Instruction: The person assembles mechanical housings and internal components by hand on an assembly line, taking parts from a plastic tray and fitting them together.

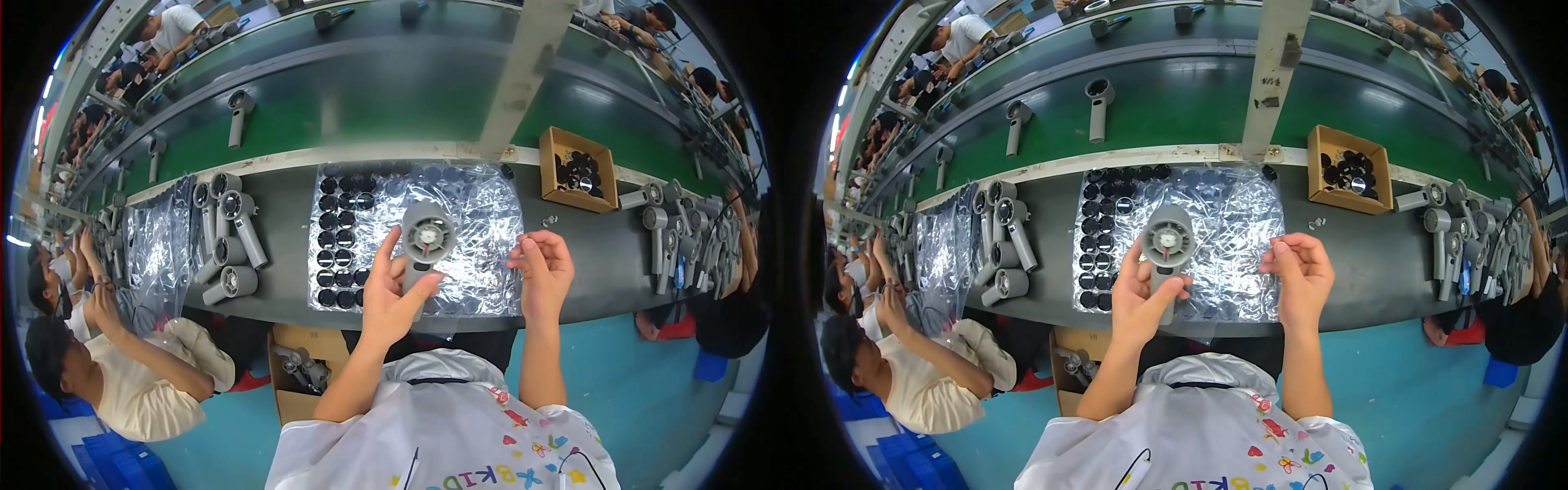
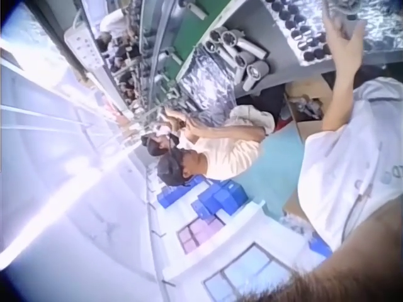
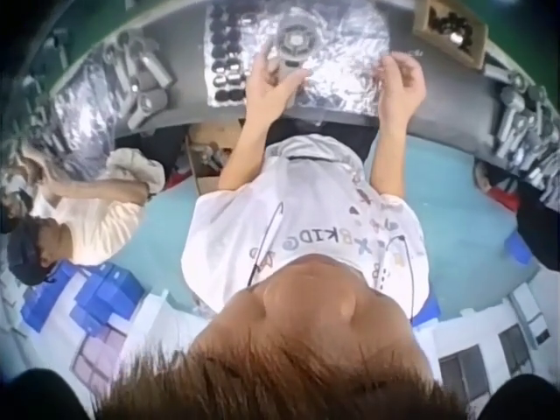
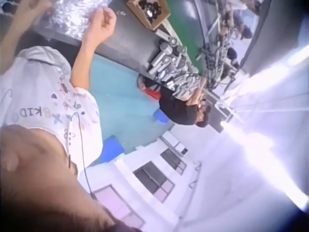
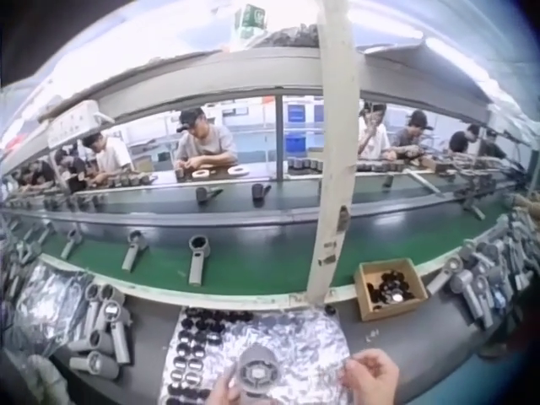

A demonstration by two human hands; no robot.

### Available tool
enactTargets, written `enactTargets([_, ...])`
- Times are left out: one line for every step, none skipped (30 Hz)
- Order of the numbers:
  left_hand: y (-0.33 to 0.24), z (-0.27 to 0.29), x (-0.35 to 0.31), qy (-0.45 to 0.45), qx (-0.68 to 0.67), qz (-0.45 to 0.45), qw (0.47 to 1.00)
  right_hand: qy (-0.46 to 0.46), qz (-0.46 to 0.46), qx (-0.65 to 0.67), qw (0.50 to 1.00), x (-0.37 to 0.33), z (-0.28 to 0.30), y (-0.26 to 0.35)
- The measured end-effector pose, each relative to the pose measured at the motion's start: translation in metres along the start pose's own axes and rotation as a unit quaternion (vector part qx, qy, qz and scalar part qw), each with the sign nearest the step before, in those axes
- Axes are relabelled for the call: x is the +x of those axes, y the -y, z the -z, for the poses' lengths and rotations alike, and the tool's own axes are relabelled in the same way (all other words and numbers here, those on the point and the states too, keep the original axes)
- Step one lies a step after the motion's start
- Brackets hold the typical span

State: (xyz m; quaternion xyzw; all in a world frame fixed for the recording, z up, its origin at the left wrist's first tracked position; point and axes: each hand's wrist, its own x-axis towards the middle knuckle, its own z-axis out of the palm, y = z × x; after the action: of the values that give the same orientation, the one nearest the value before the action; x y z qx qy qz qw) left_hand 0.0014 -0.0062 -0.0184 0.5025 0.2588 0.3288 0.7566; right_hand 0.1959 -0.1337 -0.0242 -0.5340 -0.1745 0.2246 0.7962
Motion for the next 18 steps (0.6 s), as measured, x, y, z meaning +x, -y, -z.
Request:
enactTargets([-0.003,-0.001,-0.001,-0.002,-0.001,0.001,1.000,0.001,-0.002,-0.001,1.000,-0.002,-0.007,0.005])
enactTargets([-0.005,-0.003,-0.001,0.018,-0.026,0.028,0.999,0.013,-0.003,-0.005,1.000,-0.006,-0.016,0.011])
enactTargets([-0.005,-0.003,-0.002,0.037,-0.052,0.055,0.996,0.026,-0.005,-0.008,1.000,-0.010,-0.025,0.016])
enactTargets([-0.003,-0.003,-0.003,0.044,-0.060,0.068,0.995,0.026,-0.008,-0.010,1.000,-0.013,-0.034,0.021])
enactTargets([-0.002,-0.004,-0.003,0.044,-0.062,0.070,0.995,0.061,-0.005,-0.021,0.998,-0.017,-0.042,0.025])
enactTargets([0.000,-0.005,-0.004,0.050,-0.061,0.055,0.995,0.095,-0.002,-0.032,0.995,-0.019,-0.049,0.028])
enactTargets([0.002,-0.006,-0.004,0.057,-0.059,0.039,0.996,0.094,-0.004,-0.035,0.995,-0.020,-0.053,0.029])
enactTargets([0.005,-0.007,-0.003,0.059,-0.073,0.025,0.995,0.144,0.076,-0.097,0.982,-0.020,-0.058,0.030])
enactTargets([0.005,-0.007,-0.004,0.059,-0.074,0.027,0.995,0.194,0.156,-0.157,0.956,-0.021,-0.060,0.029])
enactTargets([0.004,-0.007,-0.006,0.047,-0.084,0.036,0.995,0.206,0.168,-0.209,0.941,-0.023,-0.061,0.028])
enactTargets([0.003,-0.007,-0.008,0.036,-0.095,0.046,0.994,0.206,0.166,-0.211,0.941,-0.024,-0.065,0.029])
enactTargets([0.002,-0.008,-0.007,0.042,-0.092,0.040,0.994,0.218,0.165,-0.227,0.935,-0.026,-0.070,0.031])
enactTargets([0.000,-0.008,-0.008,0.041,-0.093,0.042,0.994,0.230,0.163,-0.241,0.929,-0.028,-0.074,0.032])
enactTargets([-0.003,-0.009,-0.008,0.041,-0.095,0.039,0.994,0.228,0.154,-0.229,0.934,-0.029,-0.075,0.026])
enactTargets([-0.005,-0.010,-0.008,0.042,-0.096,0.035,0.994,0.228,0.153,-0.230,0.934,-0.030,-0.076,0.026])
enactTargets([-0.005,-0.010,-0.009,0.041,-0.097,0.036,0.994,0.224,0.158,-0.233,0.933,-0.030,-0.077,0.026])
enactTargets([-0.004,-0.010,-0.010,0.043,-0.098,0.023,0.994,0.220,0.163,-0.236,0.933,-0.031,-0.077,0.026])
enactTargets([-0.004,-0.010,-0.010,0.044,-0.099,0.009,0.994,0.220,0.161,-0.237,0.932,-0.030,-0.078,0.025])
